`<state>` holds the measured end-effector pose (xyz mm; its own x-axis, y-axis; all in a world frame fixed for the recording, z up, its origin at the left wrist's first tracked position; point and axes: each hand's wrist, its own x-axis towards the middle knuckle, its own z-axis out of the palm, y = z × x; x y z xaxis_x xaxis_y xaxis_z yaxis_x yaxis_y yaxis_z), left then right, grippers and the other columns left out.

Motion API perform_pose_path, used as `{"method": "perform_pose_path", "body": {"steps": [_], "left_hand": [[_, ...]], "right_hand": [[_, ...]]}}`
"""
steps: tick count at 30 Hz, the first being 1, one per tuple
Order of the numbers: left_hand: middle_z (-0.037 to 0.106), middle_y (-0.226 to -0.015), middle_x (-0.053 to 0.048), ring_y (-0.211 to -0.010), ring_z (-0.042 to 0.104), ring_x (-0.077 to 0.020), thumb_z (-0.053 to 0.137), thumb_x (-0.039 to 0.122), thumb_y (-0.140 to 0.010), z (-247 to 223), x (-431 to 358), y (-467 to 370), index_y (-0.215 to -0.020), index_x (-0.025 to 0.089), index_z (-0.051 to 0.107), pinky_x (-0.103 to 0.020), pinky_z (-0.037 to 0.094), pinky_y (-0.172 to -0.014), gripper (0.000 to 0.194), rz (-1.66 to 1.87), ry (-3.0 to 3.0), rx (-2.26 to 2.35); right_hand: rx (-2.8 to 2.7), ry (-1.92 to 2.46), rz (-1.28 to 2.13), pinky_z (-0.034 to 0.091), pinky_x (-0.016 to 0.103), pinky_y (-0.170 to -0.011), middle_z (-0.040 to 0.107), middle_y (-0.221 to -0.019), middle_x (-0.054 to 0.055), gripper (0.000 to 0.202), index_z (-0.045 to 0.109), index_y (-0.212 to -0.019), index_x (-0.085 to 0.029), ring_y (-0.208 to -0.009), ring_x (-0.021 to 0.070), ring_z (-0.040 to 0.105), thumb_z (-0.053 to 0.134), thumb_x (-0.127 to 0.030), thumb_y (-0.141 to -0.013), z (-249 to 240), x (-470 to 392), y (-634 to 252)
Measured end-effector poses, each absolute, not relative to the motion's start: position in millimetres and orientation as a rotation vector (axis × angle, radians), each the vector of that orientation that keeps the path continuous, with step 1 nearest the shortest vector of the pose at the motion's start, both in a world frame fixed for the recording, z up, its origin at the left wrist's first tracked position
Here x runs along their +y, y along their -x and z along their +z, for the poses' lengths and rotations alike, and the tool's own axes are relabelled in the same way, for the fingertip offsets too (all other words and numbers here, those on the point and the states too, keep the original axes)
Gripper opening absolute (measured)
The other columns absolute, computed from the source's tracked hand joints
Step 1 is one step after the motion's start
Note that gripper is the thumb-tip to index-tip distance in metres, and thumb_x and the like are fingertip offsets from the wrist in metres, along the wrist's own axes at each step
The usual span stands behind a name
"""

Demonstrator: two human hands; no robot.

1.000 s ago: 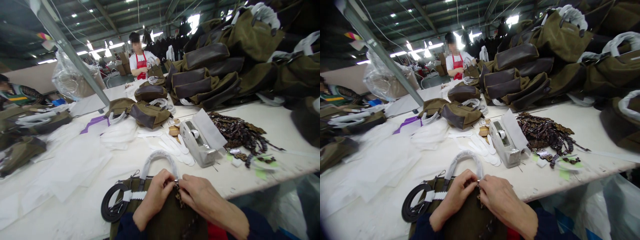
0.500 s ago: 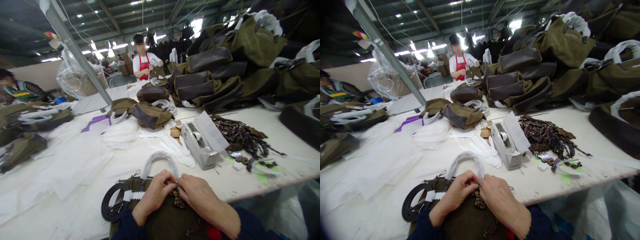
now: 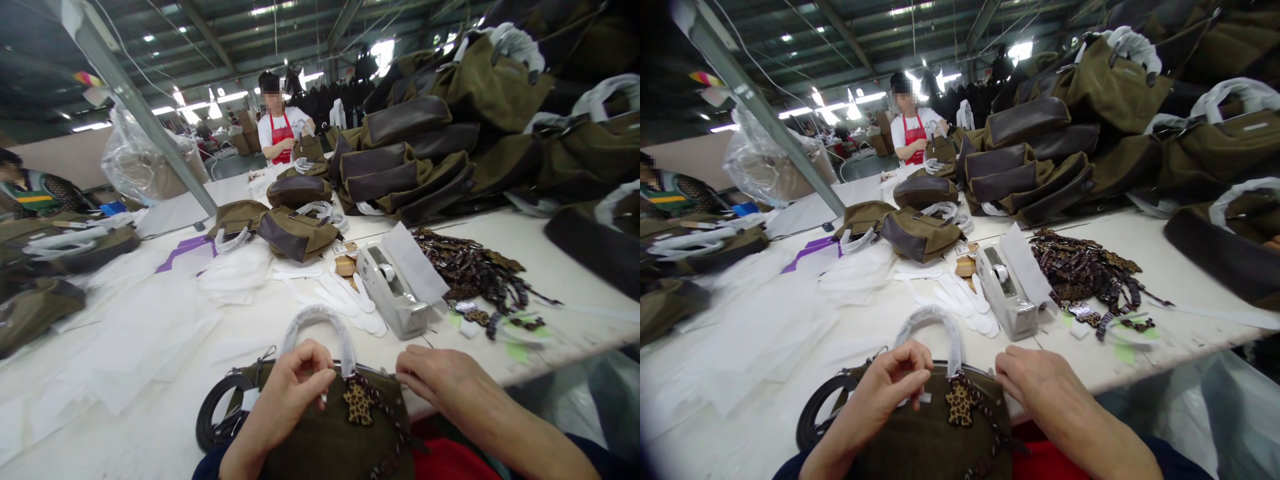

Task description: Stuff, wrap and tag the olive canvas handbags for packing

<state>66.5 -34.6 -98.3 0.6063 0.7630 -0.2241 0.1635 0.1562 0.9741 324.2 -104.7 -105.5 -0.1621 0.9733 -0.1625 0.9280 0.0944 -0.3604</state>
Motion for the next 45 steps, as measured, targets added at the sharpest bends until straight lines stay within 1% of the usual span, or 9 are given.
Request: {"method": "perform_pose_path", "body": {"steps": [2, 11, 20, 25, 30, 34, 37, 41, 45], "left_hand": [[0.064, -0.097, -0.005, -0.063, 0.057, -0.0101, 0.063, 0.033, -0.090, -100.3, -41.9, -73.3, -0.079, 0.016, 0.055, -0.024, 0.051, -0.058, 0.021, 0.596, -1.194, 0.779], [0.069, -0.098, -0.007, -0.079, 0.065, -0.0139, 0.065, 0.032, -0.090, -120.0, -55.3, -80.7, -0.079, 0.016, 0.057, -0.026, 0.054, -0.073, 0.021, 0.708, -1.078, 0.875], [0.063, -0.098, -0.004, -0.071, 0.058, -0.0101, 0.068, 0.028, -0.085, -122.9, -53.2, -77.7, -0.071, 0.015, 0.060, -0.023, 0.052, -0.067, 0.021, 0.822, -1.010, 0.938], [0.066, -0.099, -0.006, -0.071, 0.061, -0.0101, 0.067, 0.026, -0.086, -126.0, -54.1, -78.0, -0.071, 0.014, 0.059, -0.023, 0.052, -0.069, 0.020, 0.807, -1.000, 0.940], [0.069, -0.109, -0.009, -0.085, 0.067, -0.0147, 0.064, 0.025, -0.090, -127.3, -55.1, -75.2, -0.074, 0.016, 0.055, -0.025, 0.054, -0.075, 0.021, 0.779, -0.971, 0.874], [0.070, -0.099, -0.007, -0.078, 0.067, -0.0140, 0.065, 0.025, -0.090, -123.8, -58.0, -77.0, -0.074, 0.016, 0.055, -0.025, 0.053, -0.072, 0.021, 0.812, -0.980, 0.799], [0.068, -0.085, -0.004, -0.068, 0.063, -0.0113, 0.069, 0.026, -0.086, -122.9, -60.7, -80.9, -0.076, 0.015, 0.058, -0.023, 0.051, -0.067, 0.019, 0.813, -0.998, 0.780], [0.066, -0.089, -0.003, -0.074, 0.064, -0.0118, 0.077, 0.024, -0.081, -125.7, -63.9, -87.1, -0.081, 0.015, 0.061, -0.024, 0.053, -0.073, 0.018, 0.746, -0.984, 0.750], [0.068, -0.077, -0.003, -0.070, 0.066, -0.0125, 0.072, 0.028, -0.086, -127.8, -66.8, -92.6, -0.085, 0.014, 0.061, -0.023, 0.053, -0.067, 0.017, 0.727, -1.008, 0.802]], "right_hand": [[-2.129, 1.896, 0.662, 0.038, 0.028, -0.061, 0.065, -0.076, 0.001, 0.015, 0.061, -0.077, -0.020, -0.069, 0.0182, 0.061, 0.059, -0.022, -0.092, -103.1, -105.9, -322.6], [-1.983, 1.702, 0.754, 0.041, 0.026, -0.071, 0.062, -0.086, 0.002, 0.011, 0.061, -0.088, -0.020, -0.080, 0.0163, 0.058, 0.055, -0.012, -0.093, -118.1, -111.5, -317.0], [-2.197, 1.767, 0.357, 0.041, 0.030, -0.065, 0.059, -0.092, 0.002, 0.032, 0.060, -0.089, -0.021, -0.085, 0.0218, 0.057, 0.083, -0.012, -0.069, -157.2, -134.7, -307.6], [-2.242, 1.743, 0.040, 0.040, 0.033, -0.063, 0.058, -0.083, 0.003, 0.018, 0.061, -0.078, -0.020, -0.079, 0.0229, 0.055, 0.075, -0.009, -0.076, -171.9, -132.4, -294.4], [-2.278, 1.713, -0.020, 0.041, 0.034, -0.062, 0.060, -0.080, 0.005, 0.017, 0.061, -0.075, -0.018, -0.077, 0.0240, 0.055, 0.068, -0.003, -0.074, -169.6, -128.7, -287.9], [-2.167, 1.752, 0.249, 0.039, 0.032, -0.063, 0.059, -0.081, 0.005, 0.015, 0.059, -0.076, -0.017, -0.077, 0.0213, 0.055, 0.058, -0.002, -0.075, -144.5, -123.2, -299.8], [-1.839, 1.761, 0.670, 0.040, 0.029, -0.061, 0.060, -0.080, 0.004, 0.010, 0.055, -0.074, -0.017, -0.068, 0.0166, 0.054, 0.055, -0.009, -0.080, -123.0, -117.5, -309.8], [-1.228, 1.331, 1.385, 0.044, 0.025, -0.057, 0.069, -0.092, 0.007, 0.017, 0.055, -0.078, -0.016, -0.059, 0.0107, 0.056, 0.059, -0.029, -0.088, -115.7, -110.0, -300.3], [-0.866, 0.993, 1.592, 0.046, 0.020, -0.058, 0.068, -0.077, 0.004, 0.024, 0.062, -0.086, -0.013, -0.060, 0.0092, 0.058, 0.065, -0.037, -0.090, -123.5, -105.3, -278.4]]}}
